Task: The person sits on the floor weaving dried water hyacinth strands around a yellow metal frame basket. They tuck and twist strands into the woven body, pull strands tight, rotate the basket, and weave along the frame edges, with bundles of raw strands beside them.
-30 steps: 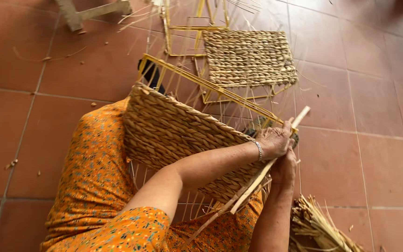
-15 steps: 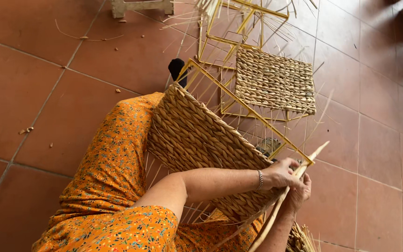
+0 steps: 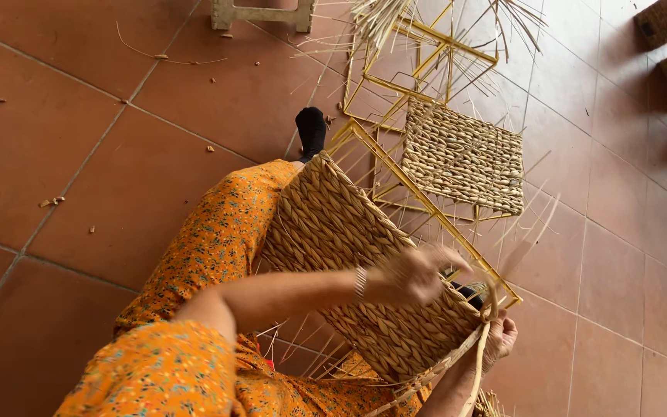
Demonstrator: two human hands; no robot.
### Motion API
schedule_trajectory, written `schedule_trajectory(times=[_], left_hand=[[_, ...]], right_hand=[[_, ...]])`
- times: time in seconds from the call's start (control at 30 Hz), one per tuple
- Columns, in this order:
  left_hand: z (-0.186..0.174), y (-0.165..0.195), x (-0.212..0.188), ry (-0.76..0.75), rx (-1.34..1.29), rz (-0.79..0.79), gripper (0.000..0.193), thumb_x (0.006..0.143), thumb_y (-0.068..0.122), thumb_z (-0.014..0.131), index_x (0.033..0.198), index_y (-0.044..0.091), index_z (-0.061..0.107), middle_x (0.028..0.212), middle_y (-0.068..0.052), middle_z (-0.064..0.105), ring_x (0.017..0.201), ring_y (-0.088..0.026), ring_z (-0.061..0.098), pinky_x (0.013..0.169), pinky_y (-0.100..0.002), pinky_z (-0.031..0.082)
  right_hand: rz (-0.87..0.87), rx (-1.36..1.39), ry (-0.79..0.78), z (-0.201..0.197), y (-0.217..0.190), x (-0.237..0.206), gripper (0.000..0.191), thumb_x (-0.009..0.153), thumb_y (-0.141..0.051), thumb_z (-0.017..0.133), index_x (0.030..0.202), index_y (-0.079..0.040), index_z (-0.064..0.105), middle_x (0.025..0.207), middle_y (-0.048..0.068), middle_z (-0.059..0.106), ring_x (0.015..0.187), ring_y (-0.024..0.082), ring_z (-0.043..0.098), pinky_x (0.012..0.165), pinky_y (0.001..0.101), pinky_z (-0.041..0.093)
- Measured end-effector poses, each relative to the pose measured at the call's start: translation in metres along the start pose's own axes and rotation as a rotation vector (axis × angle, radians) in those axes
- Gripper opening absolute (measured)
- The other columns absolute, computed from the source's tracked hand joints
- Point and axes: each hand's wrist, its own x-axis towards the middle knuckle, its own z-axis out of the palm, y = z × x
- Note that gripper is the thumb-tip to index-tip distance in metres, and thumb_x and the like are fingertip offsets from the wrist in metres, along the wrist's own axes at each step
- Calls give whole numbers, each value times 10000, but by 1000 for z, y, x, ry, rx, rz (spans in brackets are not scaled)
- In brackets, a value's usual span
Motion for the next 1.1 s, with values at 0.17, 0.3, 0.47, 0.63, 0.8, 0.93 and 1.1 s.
schedule_trajectory(times=[0.17,0.3,0.47,0.63,0.8,0.93,1.1], left_hand=[[-199,-42,-7,179,1062,-267,153,946,51,574,1019,45,708,1058,-168,707,957,-266,668,910,-404,548],[-284,-58,-20,-40,619,-955,220,1012,122,550,1011,24,747,964,-167,733,885,-293,668,866,-445,536],[-295,-61,-29,9,130,-1153,220,967,144,606,971,-17,756,901,-86,729,720,-142,649,634,-347,553],[-303,-49,-42,182,-162,-1130,265,972,259,565,1062,41,687,807,-65,694,599,-132,637,516,-314,561],[-300,-43,-52,255,-119,-1109,377,962,339,703,1074,-21,720,778,-55,675,612,-109,618,536,-279,538],[-285,-46,-62,313,68,-920,241,891,200,685,1044,22,743,787,-26,703,643,-84,638,565,-257,530],[-280,-52,-77,369,270,-735,214,886,130,686,1053,7,737,780,-30,704,675,-61,619,599,-233,532]], right_hand=[[-45,-29,35,0,11,-3,195,1048,-197,699,1051,-84,539,852,41,622,672,131,610,602,257,543],[-92,-66,53,-1,16,-7,223,1074,-237,699,1068,-94,527,855,27,607,685,124,589,608,254,523],[-136,-177,85,-2,20,-26,260,1106,-286,699,1089,-106,512,859,9,587,701,115,562,616,249,498],[-151,-127,102,-2,26,-11,274,1105,-297,702,1065,-124,494,801,18,553,653,134,533,579,268,484],[-181,151,71,0,29,-14,254,1074,-166,728,1030,-136,480,771,87,577,663,190,609,608,328,570],[-192,31,196,25,35,-20,202,1049,-141,704,1049,-117,504,824,93,607,713,191,626,654,334,581],[-216,-267,185,15,33,-31,155,1043,-164,663,1102,-79,548,926,92,652,812,185,651,735,316,572]])
